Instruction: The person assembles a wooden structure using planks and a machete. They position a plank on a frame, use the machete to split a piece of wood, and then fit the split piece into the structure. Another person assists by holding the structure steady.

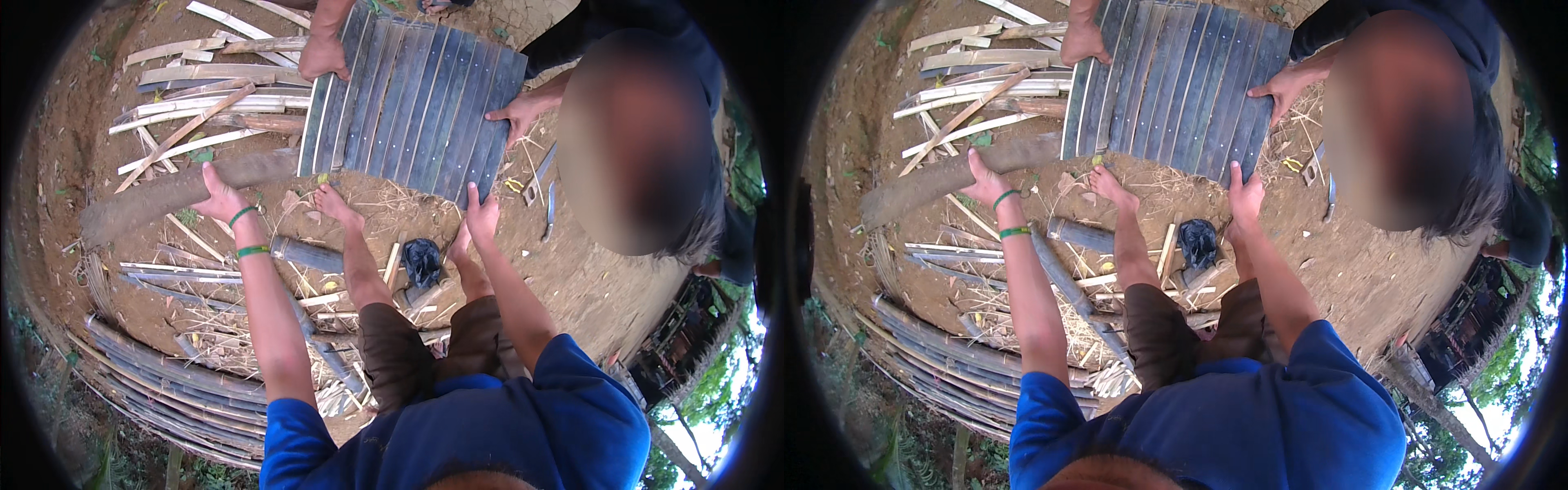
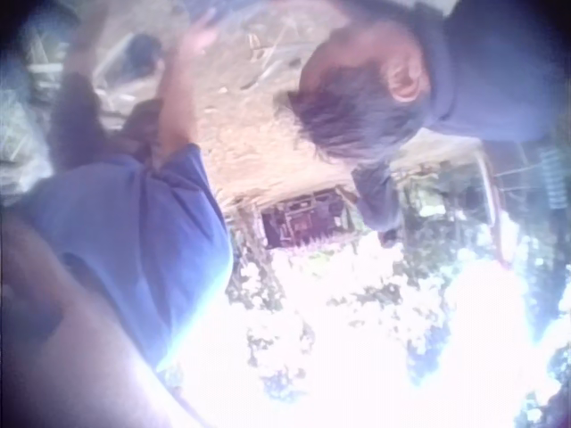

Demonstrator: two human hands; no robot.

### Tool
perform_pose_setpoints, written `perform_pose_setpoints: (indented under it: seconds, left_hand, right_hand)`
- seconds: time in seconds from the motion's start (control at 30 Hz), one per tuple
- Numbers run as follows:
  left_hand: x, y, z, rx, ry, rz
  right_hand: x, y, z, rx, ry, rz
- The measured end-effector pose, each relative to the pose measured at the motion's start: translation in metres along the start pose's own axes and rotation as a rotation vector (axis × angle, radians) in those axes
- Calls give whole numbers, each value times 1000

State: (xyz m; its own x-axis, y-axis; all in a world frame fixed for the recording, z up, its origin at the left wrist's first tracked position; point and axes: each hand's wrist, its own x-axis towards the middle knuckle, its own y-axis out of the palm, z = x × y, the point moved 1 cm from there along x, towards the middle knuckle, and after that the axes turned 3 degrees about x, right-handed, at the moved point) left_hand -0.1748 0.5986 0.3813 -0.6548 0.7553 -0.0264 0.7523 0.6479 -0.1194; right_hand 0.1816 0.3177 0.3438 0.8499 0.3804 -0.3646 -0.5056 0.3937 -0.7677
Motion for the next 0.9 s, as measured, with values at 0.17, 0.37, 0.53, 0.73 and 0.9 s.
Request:
perform_pose_setpoints:
  seconds: [0.17, 0.37, 0.53, 0.73, 0.9]
  left_hand:
    - [1, -12, 5, 35, 14, 3]
    - [-3, -12, 3, 44, 11, -27]
    - [-4, -13, 9, -11, -55, 21]
    - [-2, -20, 11, 80, -31, 51]
    - [-68, -59, 24, 404, -94, 78]
  right_hand:
    - [-5, 4, -17, -13, 15, -21]
    - [-7, -3, -1, 18, 73, 57]
    - [-2, -2, -24, -150, 101, 103]
    - [7, -13, -23, 215, 119, 278]
    - [22, -28, -23, 420, 93, 586]
